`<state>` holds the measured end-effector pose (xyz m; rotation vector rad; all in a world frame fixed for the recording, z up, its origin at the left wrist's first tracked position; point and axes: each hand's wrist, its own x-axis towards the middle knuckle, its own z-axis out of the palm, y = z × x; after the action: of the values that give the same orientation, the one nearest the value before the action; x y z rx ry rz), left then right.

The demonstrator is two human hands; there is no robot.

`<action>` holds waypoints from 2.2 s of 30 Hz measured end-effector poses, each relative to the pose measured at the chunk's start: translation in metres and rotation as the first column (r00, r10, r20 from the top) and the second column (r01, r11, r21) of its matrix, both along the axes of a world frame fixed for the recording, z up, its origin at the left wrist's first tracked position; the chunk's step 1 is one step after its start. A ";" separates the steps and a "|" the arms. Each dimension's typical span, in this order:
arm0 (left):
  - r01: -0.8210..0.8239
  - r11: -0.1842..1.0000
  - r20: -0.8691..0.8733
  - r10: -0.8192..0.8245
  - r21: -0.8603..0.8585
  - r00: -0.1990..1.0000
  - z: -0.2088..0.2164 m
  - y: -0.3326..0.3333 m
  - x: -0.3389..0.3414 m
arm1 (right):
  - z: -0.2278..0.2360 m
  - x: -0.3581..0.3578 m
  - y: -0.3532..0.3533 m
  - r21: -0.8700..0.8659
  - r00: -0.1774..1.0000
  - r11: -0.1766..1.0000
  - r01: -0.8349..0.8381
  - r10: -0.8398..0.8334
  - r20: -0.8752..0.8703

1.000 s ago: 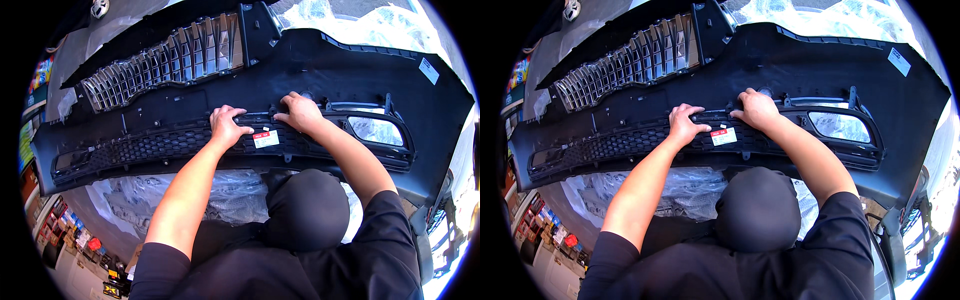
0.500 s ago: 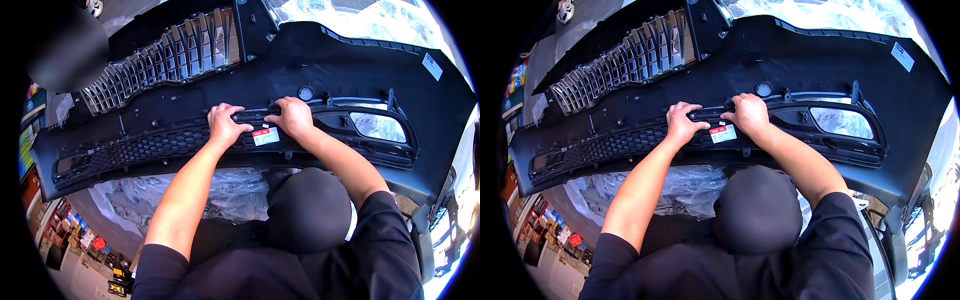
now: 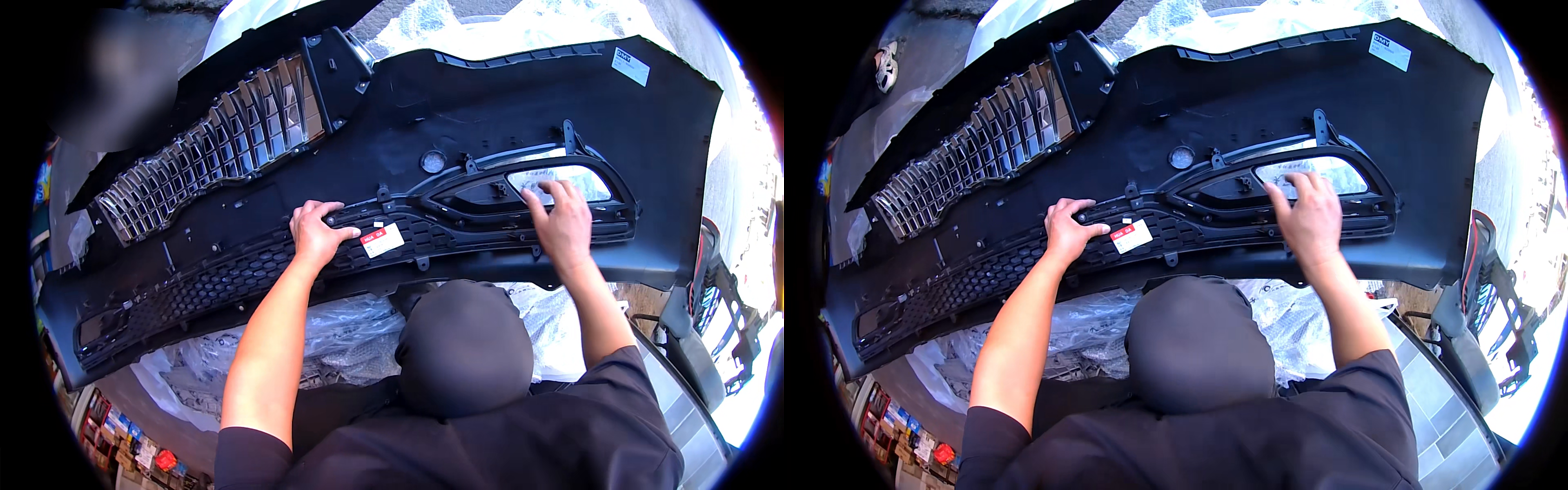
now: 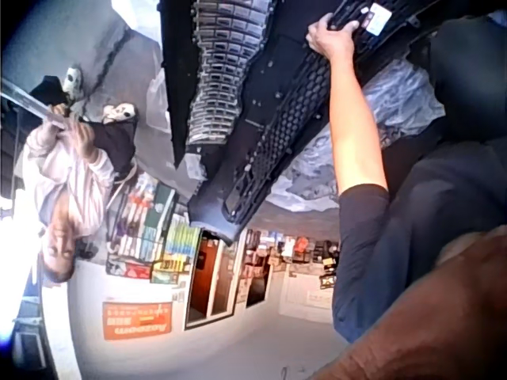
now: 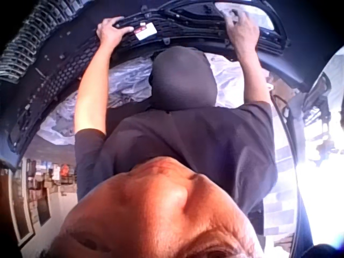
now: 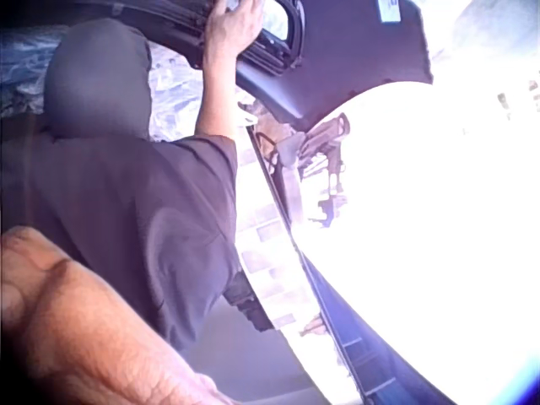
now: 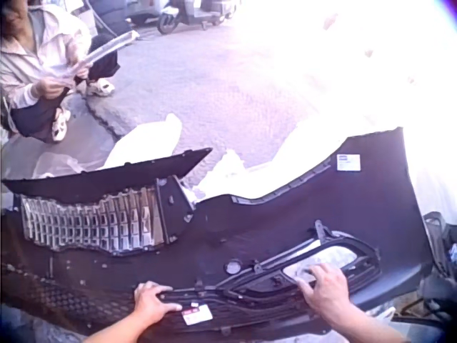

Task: The person assembles a car bumper by using a screwdriver to snap in clips and secure the plastic grille and trim components together.

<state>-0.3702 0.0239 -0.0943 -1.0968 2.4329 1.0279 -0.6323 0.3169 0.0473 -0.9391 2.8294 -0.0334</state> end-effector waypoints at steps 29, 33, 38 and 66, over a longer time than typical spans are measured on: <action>0.018 1.000 0.008 -0.018 -0.024 1.000 -0.005 -0.002 0.003 | -0.010 -0.003 -0.052 0.442 0.972 0.888 -0.129 0.026 0.232; 0.018 1.000 -0.006 -0.018 -0.019 1.000 -0.003 -0.004 0.004 | -0.005 0.015 -0.084 -0.252 0.964 0.954 -0.162 0.207 0.164; 0.027 1.000 0.007 -0.027 0.005 1.000 -0.004 -0.004 -0.002 | -0.032 0.025 -0.110 -0.267 0.858 0.948 -0.175 0.280 0.431; -0.012 1.000 -0.144 0.012 0.003 0.990 -0.016 -0.002 0.011 | 0.207 -0.325 0.319 0.653 0.907 0.691 0.310 -0.010 -0.420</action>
<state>-0.3596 0.0221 -0.1098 -1.0720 2.5384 1.1503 -0.9577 0.6362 0.2544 -0.5296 2.8100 1.2723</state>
